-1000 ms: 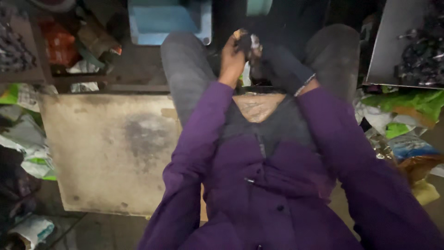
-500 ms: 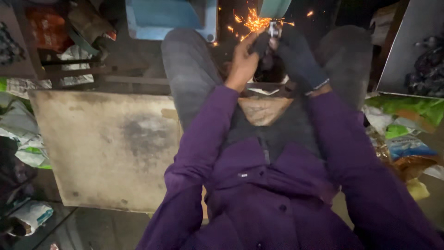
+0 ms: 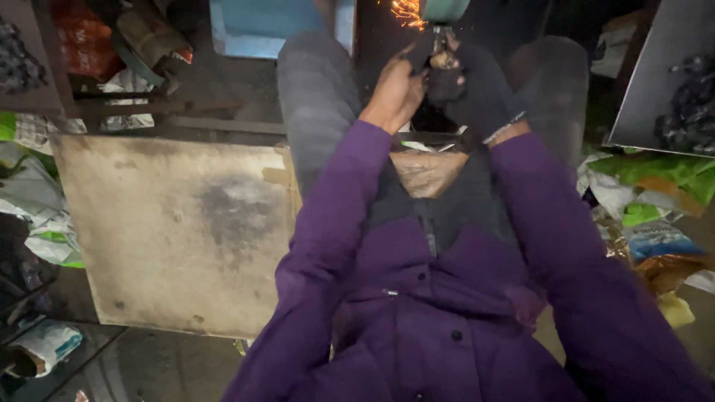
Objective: The person sits on the floor and grinds small metal pieces against a running bench grinder, producing sparks, then places the ground pieces into a tray of similar parts and picks up new pieces to grind.
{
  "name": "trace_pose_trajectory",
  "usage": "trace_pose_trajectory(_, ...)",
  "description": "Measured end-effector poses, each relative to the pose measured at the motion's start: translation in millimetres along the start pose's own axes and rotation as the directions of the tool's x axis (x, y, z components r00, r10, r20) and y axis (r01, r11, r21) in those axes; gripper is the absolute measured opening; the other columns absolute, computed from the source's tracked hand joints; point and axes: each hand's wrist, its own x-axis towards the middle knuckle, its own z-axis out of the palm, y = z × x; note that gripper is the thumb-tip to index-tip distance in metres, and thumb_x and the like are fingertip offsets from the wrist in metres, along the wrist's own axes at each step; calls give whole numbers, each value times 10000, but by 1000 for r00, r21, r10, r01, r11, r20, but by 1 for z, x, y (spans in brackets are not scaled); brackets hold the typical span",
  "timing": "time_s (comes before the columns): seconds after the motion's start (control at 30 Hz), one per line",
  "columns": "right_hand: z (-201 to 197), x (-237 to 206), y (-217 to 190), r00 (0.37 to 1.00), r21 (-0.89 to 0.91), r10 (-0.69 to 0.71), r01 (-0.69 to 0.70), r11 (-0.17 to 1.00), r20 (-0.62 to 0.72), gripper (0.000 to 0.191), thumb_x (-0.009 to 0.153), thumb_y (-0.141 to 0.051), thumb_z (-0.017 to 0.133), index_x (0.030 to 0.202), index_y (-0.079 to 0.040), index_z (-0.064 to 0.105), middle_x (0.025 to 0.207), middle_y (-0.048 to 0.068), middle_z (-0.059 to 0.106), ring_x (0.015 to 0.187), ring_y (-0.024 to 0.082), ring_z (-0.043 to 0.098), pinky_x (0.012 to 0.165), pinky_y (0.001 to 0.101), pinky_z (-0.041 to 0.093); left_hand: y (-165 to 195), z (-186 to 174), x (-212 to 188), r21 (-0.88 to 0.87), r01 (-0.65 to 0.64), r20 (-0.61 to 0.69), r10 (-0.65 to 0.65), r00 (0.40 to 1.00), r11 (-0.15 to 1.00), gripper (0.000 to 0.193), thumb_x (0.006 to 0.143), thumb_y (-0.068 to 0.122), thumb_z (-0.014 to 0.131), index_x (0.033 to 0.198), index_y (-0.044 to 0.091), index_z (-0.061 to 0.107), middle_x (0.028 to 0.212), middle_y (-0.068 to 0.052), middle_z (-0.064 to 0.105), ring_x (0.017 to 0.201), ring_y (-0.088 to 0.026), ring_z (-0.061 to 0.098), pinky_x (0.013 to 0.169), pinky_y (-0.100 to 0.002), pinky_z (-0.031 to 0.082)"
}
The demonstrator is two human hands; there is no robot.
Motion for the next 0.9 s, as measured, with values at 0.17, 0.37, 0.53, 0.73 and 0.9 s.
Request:
trace_pose_trajectory(0.17, 3, 5, 4, 922, -315, -132, 12, 949, -363, 189, 1112, -260, 559, 1045, -103, 641, 872, -15, 621, 707, 72, 559, 600, 219, 443, 3, 1, 2, 83, -14, 191, -2, 982, 996, 325, 1104, 29, 413, 1367, -45, 590, 1167, -130, 671, 935, -200, 646, 820, -343, 546)
trace_pose_trajectory(0.37, 50, -25, 18, 835, -959, -550, 165, 231, 11, 256, 1023, -86, 637, 1260, -49, 546, 1160, -28, 617, 1025, 70, 600, 924, 252, 513, 19, -10, -24, 401, 97, -42, -88, 995, 911, 349, 1032, -15, 463, 1352, 57, 582, 1044, -75, 684, 836, -144, 660, 747, -295, 570)
trace_pose_trajectory(0.53, 48, -22, 28, 876, -948, -475, 78, 310, -83, 198, 1069, -117, 611, 1239, -19, 635, 1095, 2, 676, 989, 95, 611, 889, 267, 502, 9, -15, -8, 383, 9, -98, 31, 995, 924, 464, 964, -62, 423, 1402, 47, 527, 976, -144, 648, 771, -201, 617, 669, -340, 521)
trace_pose_trajectory(0.73, 7, 1, 8, 665, -948, -743, 182, 263, -78, 261, 1135, -238, 579, 1178, -2, 682, 1015, 16, 704, 899, 85, 630, 799, 260, 525, -34, 4, -9, 132, -118, 183, 92, 979, 984, 454, 1059, -11, 473, 1513, -23, 473, 1412, -61, 620, 1300, -157, 578, 1140, -305, 424)
trace_pose_trajectory(0.9, 1, 1, 4, 726, -821, -663, 259, 509, -182, 244, 1124, -240, 590, 1117, -6, 659, 937, 11, 636, 806, 84, 581, 705, 286, 498, -29, 2, -13, 157, -130, 193, 98, 976, 979, 473, 1058, 34, 517, 1528, 1, 469, 1483, -60, 570, 1376, -174, 517, 1198, -330, 366)
